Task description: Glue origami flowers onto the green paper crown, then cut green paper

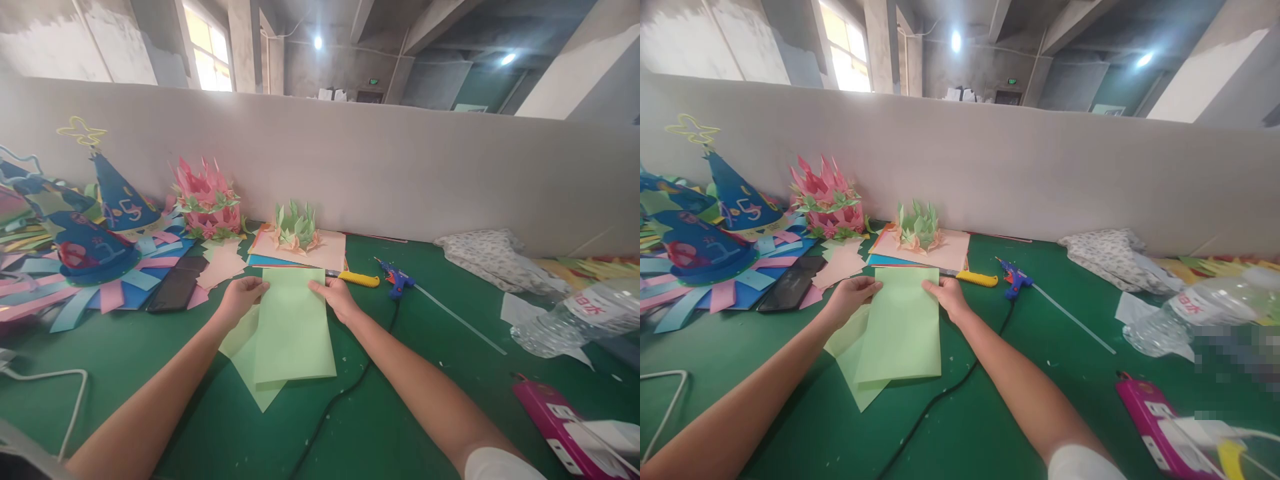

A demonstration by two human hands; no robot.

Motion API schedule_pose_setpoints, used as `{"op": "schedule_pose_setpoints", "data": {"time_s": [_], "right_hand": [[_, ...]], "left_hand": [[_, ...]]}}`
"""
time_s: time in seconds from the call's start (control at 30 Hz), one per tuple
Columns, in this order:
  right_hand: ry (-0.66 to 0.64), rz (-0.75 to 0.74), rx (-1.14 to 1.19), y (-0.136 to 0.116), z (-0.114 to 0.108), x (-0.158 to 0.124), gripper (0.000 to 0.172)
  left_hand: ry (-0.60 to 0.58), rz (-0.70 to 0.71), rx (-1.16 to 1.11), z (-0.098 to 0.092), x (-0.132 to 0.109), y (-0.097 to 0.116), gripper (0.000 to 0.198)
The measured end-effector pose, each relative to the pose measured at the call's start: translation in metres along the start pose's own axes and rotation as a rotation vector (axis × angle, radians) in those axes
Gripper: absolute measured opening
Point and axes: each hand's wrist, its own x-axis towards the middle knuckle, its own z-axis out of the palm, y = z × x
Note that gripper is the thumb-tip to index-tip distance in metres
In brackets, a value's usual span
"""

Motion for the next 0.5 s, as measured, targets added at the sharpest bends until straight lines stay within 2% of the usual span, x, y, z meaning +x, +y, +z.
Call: {"op": "schedule_pose_setpoints", "data": {"time_s": [0.23, 0.5], "right_hand": [[0.038, -0.032, 0.092, -0.0014, 0.0046, -0.0008, 0.04], [0.072, -0.029, 0.17, -0.0056, 0.003, 0.0009, 0.033]], "left_hand": [[0.005, 0.054, 0.079, 0.002, -0.0029, 0.0014, 0.036], [-0.034, 0.018, 0.109, 0.0035, -0.0085, 0.0083, 0.034]]}}
